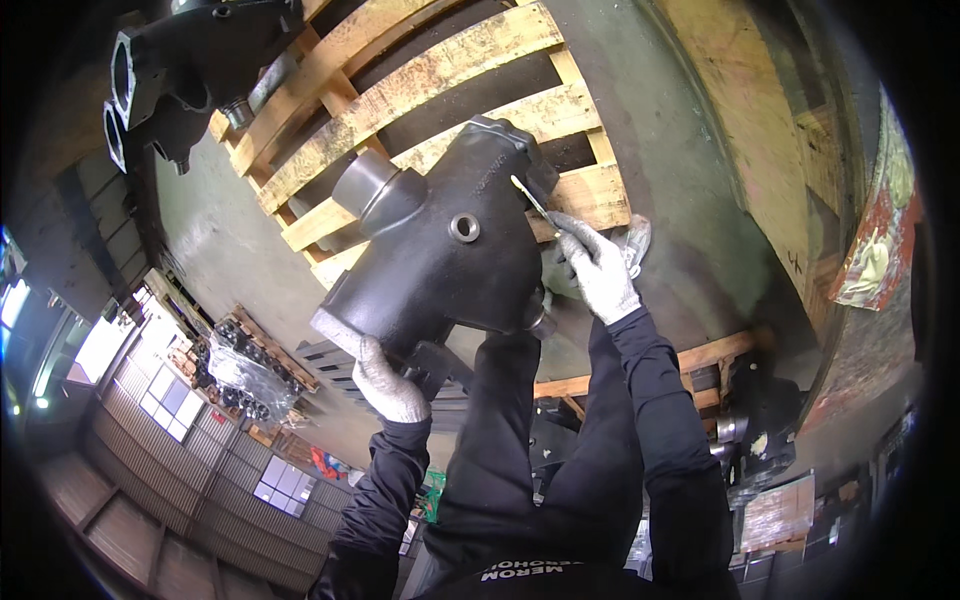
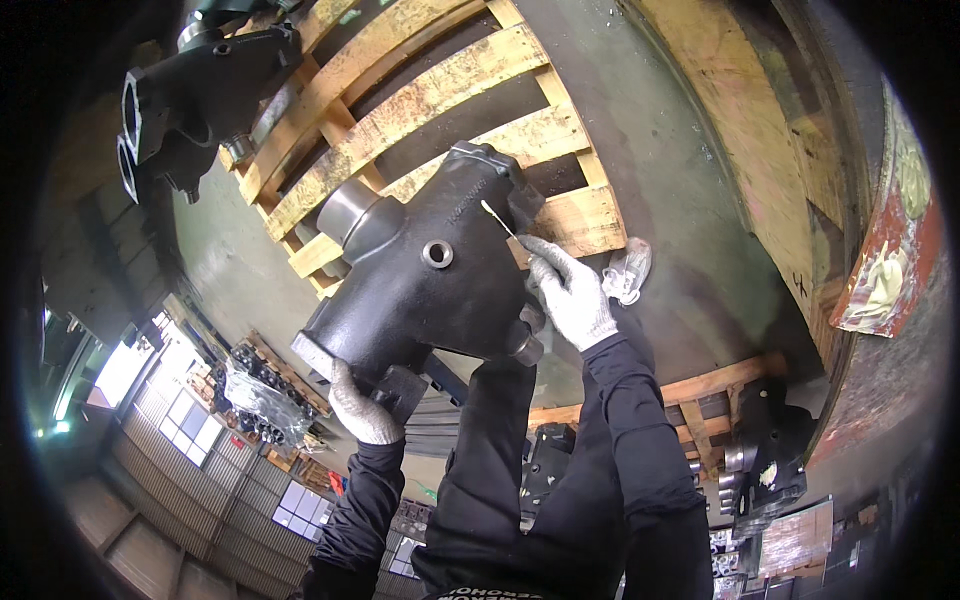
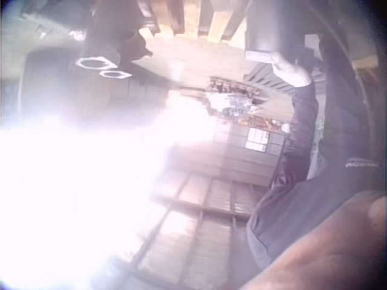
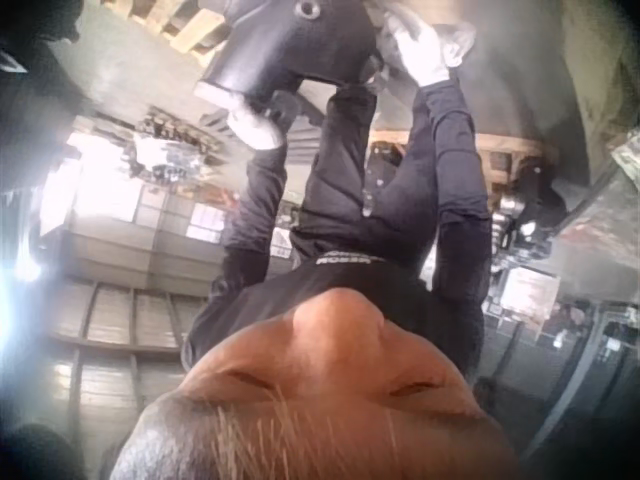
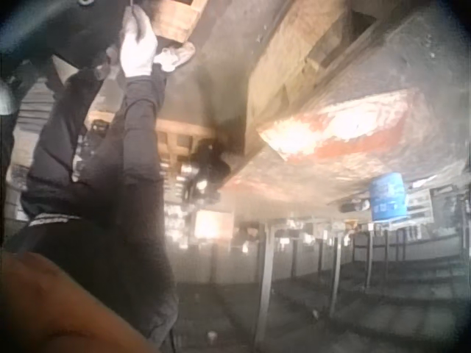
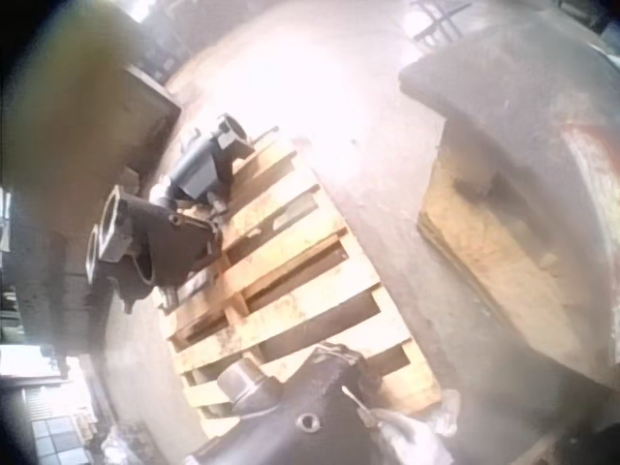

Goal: The person picks up a black metal exhaust manifold from a wooden pallet and uses a putty knife to apply a white sealant to several flange surfaces and bolt holes. They rotate the manifold to reach different areas and continue applying the sealant across multiple sections.

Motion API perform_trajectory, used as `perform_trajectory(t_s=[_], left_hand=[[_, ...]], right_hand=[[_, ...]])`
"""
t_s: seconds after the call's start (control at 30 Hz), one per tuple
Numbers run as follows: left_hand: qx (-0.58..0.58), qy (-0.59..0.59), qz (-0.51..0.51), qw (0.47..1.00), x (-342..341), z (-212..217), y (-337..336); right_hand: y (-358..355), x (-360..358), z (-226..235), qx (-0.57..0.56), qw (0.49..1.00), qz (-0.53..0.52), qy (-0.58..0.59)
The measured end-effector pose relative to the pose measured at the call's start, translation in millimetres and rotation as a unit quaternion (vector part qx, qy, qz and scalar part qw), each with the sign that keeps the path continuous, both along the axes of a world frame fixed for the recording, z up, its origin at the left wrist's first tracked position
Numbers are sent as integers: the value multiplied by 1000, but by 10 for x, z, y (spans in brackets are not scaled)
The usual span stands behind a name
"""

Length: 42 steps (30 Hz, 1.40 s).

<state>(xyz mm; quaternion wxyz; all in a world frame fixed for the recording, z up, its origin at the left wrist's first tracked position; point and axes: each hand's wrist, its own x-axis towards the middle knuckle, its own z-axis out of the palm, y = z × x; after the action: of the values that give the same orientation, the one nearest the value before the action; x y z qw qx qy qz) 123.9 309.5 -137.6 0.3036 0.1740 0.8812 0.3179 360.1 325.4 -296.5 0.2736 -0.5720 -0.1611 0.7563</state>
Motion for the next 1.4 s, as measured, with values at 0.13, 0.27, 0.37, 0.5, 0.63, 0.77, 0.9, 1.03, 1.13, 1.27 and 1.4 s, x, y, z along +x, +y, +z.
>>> perform_trajectory(t_s=[0.13,0.27,0.37,0.5,0.63,0.77,0.9,1.03,1.13,1.27,1.4], left_hand=[[-2,-51,71,996,-74,16,-61],[-14,-55,64,996,-133,44,-67],[-25,-48,73,996,-110,52,-58],[-6,-38,50,998,-69,16,-34],[38,-18,40,998,-61,-22,-39],[14,-31,56,998,-71,-5,-46],[35,-46,71,996,-42,-6,-32],[39,-31,63,997,-7,-22,-18],[41,-6,63,997,-6,-45,-23],[33,-4,74,997,-36,-46,-53],[42,-23,71,996,-76,-49,-55]], right_hand=[[-214,-165,-262,-63,997,-23,42],[-429,-330,-440,-24,998,-40,34],[-481,-396,-467,-15,999,-43,10],[-422,-401,-455,132,982,20,-136],[-386,-411,-451,93,988,6,-125],[-427,-444,-466,134,979,1,-153],[-454,-457,-488,157,975,-11,-158],[-453,-462,-513,196,960,5,-198],[-469,-493,-538,191,960,10,-203],[-521,-584,-571,201,952,11,-231],[-598,-626,-551,240,928,40,-281]])
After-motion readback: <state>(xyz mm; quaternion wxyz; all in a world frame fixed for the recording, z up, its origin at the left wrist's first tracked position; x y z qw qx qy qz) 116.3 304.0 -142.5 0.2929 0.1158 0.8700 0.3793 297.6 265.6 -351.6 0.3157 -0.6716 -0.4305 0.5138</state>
